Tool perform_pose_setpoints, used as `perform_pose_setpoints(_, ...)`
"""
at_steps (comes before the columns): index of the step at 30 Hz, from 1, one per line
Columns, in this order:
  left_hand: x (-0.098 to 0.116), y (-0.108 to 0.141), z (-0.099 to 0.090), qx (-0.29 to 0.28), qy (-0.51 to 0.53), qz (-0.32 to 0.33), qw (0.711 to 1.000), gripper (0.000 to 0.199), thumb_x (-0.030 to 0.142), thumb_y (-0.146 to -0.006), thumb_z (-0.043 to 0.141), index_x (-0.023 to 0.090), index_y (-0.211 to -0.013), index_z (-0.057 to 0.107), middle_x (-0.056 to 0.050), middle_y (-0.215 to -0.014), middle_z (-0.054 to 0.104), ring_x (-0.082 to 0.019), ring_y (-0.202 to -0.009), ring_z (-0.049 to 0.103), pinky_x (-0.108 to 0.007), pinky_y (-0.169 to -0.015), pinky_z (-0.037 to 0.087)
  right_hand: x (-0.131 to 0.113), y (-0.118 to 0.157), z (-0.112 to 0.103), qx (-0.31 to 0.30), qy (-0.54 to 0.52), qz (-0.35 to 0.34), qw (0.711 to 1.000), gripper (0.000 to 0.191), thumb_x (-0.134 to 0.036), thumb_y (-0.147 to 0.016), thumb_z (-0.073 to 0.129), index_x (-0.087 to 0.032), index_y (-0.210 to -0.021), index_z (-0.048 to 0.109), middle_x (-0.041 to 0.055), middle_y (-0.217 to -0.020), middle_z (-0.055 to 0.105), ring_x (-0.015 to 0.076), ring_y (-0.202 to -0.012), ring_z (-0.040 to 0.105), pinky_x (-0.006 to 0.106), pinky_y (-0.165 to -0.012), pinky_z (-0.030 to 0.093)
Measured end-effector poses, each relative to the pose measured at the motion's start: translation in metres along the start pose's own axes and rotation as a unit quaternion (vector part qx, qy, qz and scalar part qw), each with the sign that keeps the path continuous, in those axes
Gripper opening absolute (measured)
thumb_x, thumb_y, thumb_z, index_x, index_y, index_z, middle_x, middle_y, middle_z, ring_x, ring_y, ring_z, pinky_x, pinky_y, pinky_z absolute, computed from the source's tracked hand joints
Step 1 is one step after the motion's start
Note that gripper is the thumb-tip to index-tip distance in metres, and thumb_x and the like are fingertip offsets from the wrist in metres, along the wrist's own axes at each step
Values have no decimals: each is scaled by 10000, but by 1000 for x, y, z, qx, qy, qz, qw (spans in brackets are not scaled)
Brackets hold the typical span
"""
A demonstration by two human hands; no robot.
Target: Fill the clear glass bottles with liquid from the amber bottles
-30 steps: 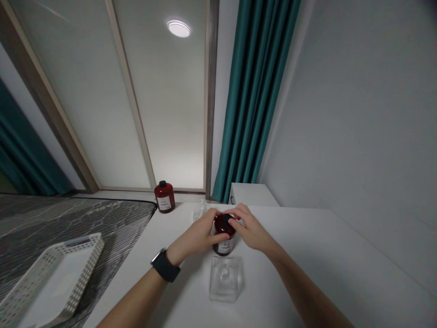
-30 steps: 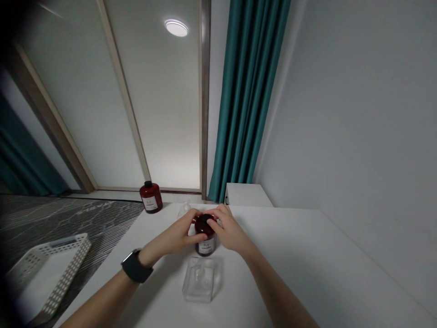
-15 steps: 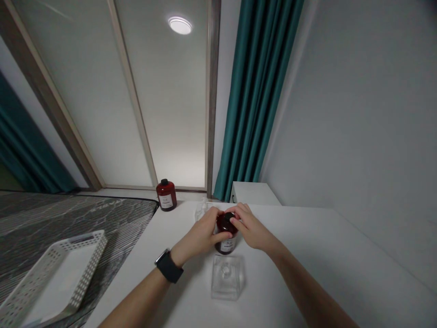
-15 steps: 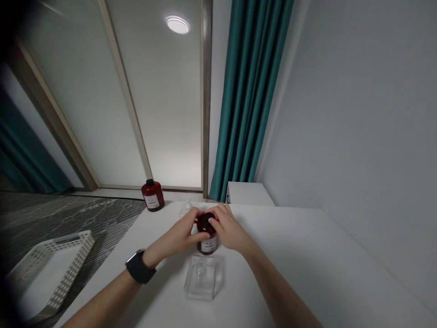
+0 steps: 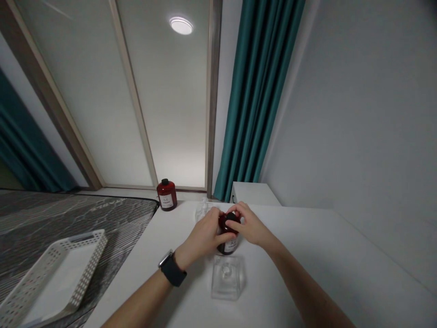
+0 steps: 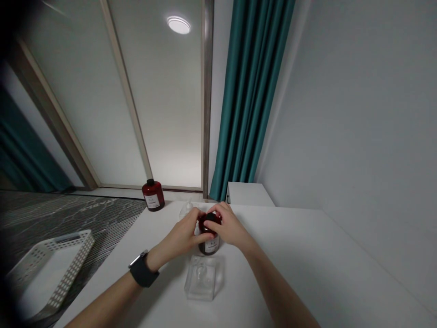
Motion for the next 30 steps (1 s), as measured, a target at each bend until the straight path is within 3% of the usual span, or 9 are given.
perform_pose_setpoints(10,0,0,-1,5,17,-5,1000,378,400,-825,730,205,-1033,482,-79,-1055,643,-286,-947,638,-398,-791,501,5,6,-10,-79,-54,-22,995,240,-185,-887,570,-244,-1112,632,30,-1080,542,192,-965,577,373,-931,464)
perform_pose_setpoints(14,-5,-2,1,0,51,-11,999,407,418,-811,746,214,-1040,478,-59,-1038,638,-268,-910,638,-381,-767,504,7,6,-6,-47,-74,-29,996,276,-233,-921,551,-245,-1180,646,44,-1083,523,209,-1044,570,385,-969,458)
perform_pose_setpoints(21,-6,-3,4,17,82,-14,996,373,338,-797,756,214,-994,464,-39,-1006,602,-246,-906,610,-366,-780,492,2,7,4,5,-51,-55,997,176,-169,-912,537,-231,-1035,647,32,-1016,513,213,-1052,516,373,-963,428)
perform_pose_setpoints(30,0,0,6,50,49,-18,997,352,329,-808,723,201,-1020,473,-42,-977,582,-247,-891,608,-386,-790,499,0,7,-1,-12,-46,-52,998,166,-170,-907,544,-219,-1034,639,34,-1001,532,211,-1010,537,366,-921,453)
Point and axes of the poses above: each hand's wrist, its own y-axis away from the middle knuckle, its own z-axis out of the palm, x = y × z, the point moved 7 cm from there along -y, towards the middle knuckle
